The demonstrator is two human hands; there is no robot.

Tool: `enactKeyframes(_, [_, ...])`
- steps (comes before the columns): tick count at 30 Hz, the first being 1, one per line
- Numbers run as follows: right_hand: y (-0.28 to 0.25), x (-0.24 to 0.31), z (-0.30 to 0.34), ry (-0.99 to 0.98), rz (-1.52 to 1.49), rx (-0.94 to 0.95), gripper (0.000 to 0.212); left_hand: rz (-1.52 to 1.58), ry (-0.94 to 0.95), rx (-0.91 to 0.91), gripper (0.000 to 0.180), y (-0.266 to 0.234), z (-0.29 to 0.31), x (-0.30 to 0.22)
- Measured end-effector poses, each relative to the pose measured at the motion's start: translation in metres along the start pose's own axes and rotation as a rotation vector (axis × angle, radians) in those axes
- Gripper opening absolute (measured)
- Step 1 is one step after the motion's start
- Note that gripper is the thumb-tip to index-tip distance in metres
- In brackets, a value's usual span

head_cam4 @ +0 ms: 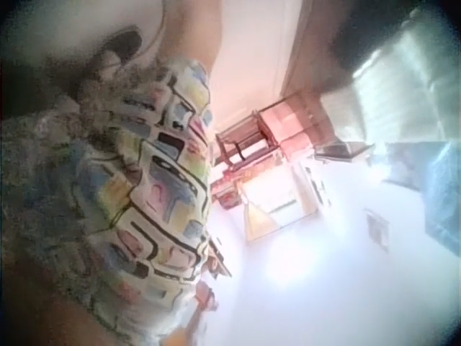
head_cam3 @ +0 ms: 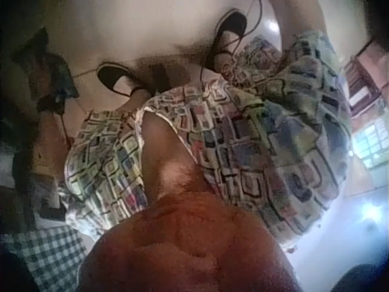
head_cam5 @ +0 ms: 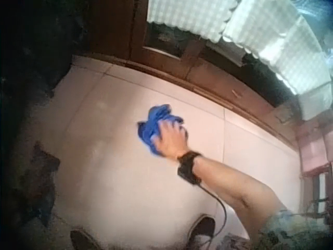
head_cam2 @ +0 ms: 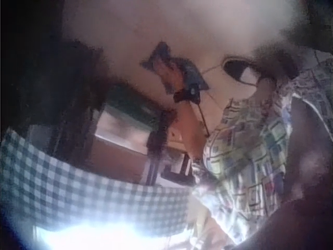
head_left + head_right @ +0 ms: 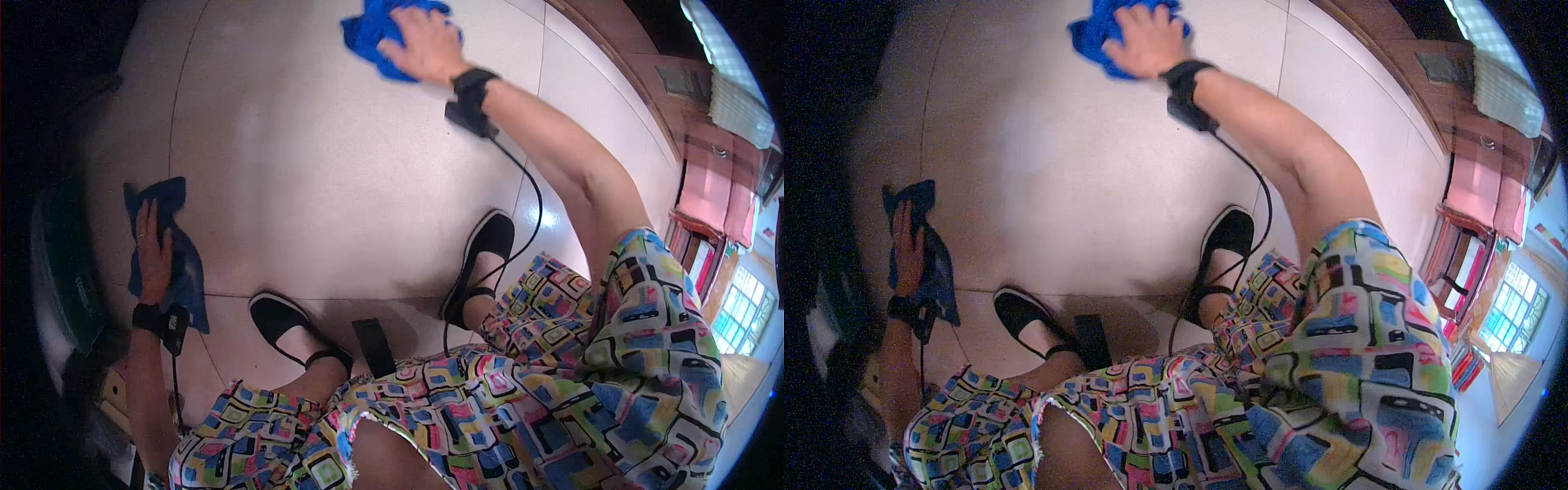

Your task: Cleaning the floor using two cloths.

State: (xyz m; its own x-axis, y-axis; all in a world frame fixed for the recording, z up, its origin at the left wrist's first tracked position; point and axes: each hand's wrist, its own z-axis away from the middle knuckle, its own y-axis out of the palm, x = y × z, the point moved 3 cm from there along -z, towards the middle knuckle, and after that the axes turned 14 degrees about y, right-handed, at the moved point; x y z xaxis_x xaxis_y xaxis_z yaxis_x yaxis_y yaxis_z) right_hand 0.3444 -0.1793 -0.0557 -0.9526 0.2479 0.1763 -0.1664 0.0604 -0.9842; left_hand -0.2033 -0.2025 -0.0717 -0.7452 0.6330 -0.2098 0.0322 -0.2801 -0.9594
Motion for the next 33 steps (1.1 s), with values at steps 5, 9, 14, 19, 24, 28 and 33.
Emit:
enactKeyframes(5, [-0.001, 0.040, 0.134, -0.529, -0.093, 0.191, 0.061, 0.025, 0.041, -0.040, 0.049, 0.005, 0.004, -0.009])
enactKeyframes(9, [-0.029, 0.027, 0.213, -0.869, -0.173, 0.470, 0.057, -0.031, 0.050, -0.031, 0.048, 0.005, 0.011, 0.005])
enactKeyframes(14, [-0.040, -0.049, 0.213, -0.997, -0.104, 0.557, 0.050, 0.004, 0.035, -0.042, 0.048, 0.005, 0.009, 0.000])
enactKeyframes(19, [-0.047, -0.165, 0.117, -0.373, 0.250, 0.260, 0.058, 0.016, 0.044, -0.027, 0.048, -0.002, 0.009, 0.003])
enactKeyframes(24, [-0.023, -0.156, 0.084, 0.363, 0.162, -0.054, 0.064, 0.034, 0.029, -0.032, 0.048, 0.001, 0.005, 0.001])
enactKeyframes(28, [-0.008, 0.004, 0.100, -0.179, -0.166, 0.021, 0.061, -0.052, -0.018, -0.014, 0.050, -0.007, 0.025, 0.000])
enactKeyframes(33, [-0.009, 0.089, 0.077, -0.589, -0.230, 0.013, 0.053, 0.043, -0.064, -0.018, 0.050, -0.012, 0.019, -0.017])
